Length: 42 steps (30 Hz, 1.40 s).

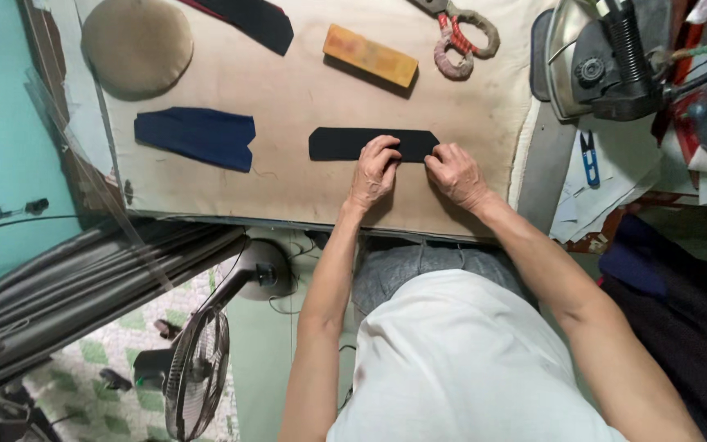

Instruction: The person irons a black fabric piece on a work table, then flips it and irons the other side. They use a steam iron and a wooden block to press the fabric while smoothing it with their hands.

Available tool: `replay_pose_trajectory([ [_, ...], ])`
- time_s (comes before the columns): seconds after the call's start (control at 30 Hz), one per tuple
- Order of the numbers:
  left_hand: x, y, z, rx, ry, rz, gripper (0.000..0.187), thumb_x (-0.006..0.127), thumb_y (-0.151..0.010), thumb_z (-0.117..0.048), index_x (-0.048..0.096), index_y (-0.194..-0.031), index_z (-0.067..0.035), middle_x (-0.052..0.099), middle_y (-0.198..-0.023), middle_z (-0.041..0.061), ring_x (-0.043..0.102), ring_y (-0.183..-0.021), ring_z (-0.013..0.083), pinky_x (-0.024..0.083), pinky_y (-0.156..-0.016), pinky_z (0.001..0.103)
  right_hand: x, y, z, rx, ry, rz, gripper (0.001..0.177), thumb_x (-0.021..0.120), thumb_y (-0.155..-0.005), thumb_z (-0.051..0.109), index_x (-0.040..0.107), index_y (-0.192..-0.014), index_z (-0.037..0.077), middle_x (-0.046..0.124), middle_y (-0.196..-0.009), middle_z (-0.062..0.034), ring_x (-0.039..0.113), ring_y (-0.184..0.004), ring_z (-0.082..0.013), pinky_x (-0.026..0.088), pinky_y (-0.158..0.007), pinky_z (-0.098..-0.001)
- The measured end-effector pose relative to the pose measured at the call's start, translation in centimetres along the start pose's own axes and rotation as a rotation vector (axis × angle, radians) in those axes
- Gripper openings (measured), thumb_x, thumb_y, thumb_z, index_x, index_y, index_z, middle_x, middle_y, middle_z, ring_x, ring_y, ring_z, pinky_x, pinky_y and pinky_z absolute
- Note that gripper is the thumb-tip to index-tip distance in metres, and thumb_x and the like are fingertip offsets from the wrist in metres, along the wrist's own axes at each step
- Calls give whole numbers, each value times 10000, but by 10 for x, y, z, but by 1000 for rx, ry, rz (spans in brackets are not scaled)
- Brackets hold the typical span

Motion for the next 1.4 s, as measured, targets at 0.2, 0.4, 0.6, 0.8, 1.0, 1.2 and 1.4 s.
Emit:
replay_pose_trajectory([
  [0.2, 7, 2, 4, -92, -4, -24, 170, 654, -845, -1, 691, -913, -153, 666, -1140, -4, 603, -1183, 220, 447, -1018, 350, -7, -5, -2, 13, -57, 4, 127, 698, -824, 147, 604, -909, 145, 499, -912, -33, 575, -794, -186, 495, -708, -294],
  [0.4, 7, 7, 6, 52, -140, 33, 169, 727, -773, -37, 725, -909, -138, 651, -1212, 49, 576, -1233, 261, 446, -1030, 388, -5, 1, -5, -19, -84, -29, 89, 680, -882, 166, 630, -954, 153, 511, -937, -39, 576, -805, -199, 492, -710, -298],
  [0.6, -4, -7, -9, 96, -309, 64, 67, 769, -834, -215, 746, -818, -153, 649, -1113, 40, 600, -1122, 241, 480, -951, 356, -17, 3, -11, -105, -156, -47, 151, 593, -967, 150, 688, -1082, 125, 548, -981, -86, 590, -809, -241, 486, -695, -323],
  [0.8, 37, -16, 15, 169, -446, 147, 224, 752, -852, -226, 620, -727, -94, 613, -927, 43, 606, -932, 238, 528, -794, 349, -37, 9, -14, -132, -147, -43, 267, 614, -957, 173, 695, -1201, 102, 610, -1152, -128, 613, -991, -263, 489, -807, -347],
  [1.0, 32, -36, -29, 344, -365, 437, 191, 574, -995, -174, 661, -1159, -220, 552, -1003, 59, 588, -883, 249, 521, -777, 357, -28, 20, -15, -34, -123, 88, 361, 555, -953, 274, 670, -1270, 145, 581, -1259, -87, 565, -1109, -248, 422, -902, -364],
  [1.2, 38, -29, -5, 427, -333, 472, 261, 509, -1033, -217, 650, -1251, -242, 533, -1015, 46, 575, -921, 216, 506, -802, 323, -15, 11, -34, 505, -573, 38, 124, 703, -1002, 252, 703, -977, 131, 605, -931, -56, 589, -905, -297, 466, -808, -429],
  [1.4, 31, -25, -7, 313, -174, 395, 277, 453, -1026, -123, 695, -1146, -186, 570, -1030, 20, 598, -989, 197, 500, -841, 294, -13, 3, -21, 621, -410, 98, 215, 802, -881, 203, 611, -874, 106, 523, -894, -50, 556, -922, -299, 457, -791, -437],
])
Point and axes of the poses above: each hand's wrist, its own y-axis away from the middle knuckle, its own x-axis out of the palm, z = x × y, the point moved 5 cm from there along -y, towards the middle knuckle
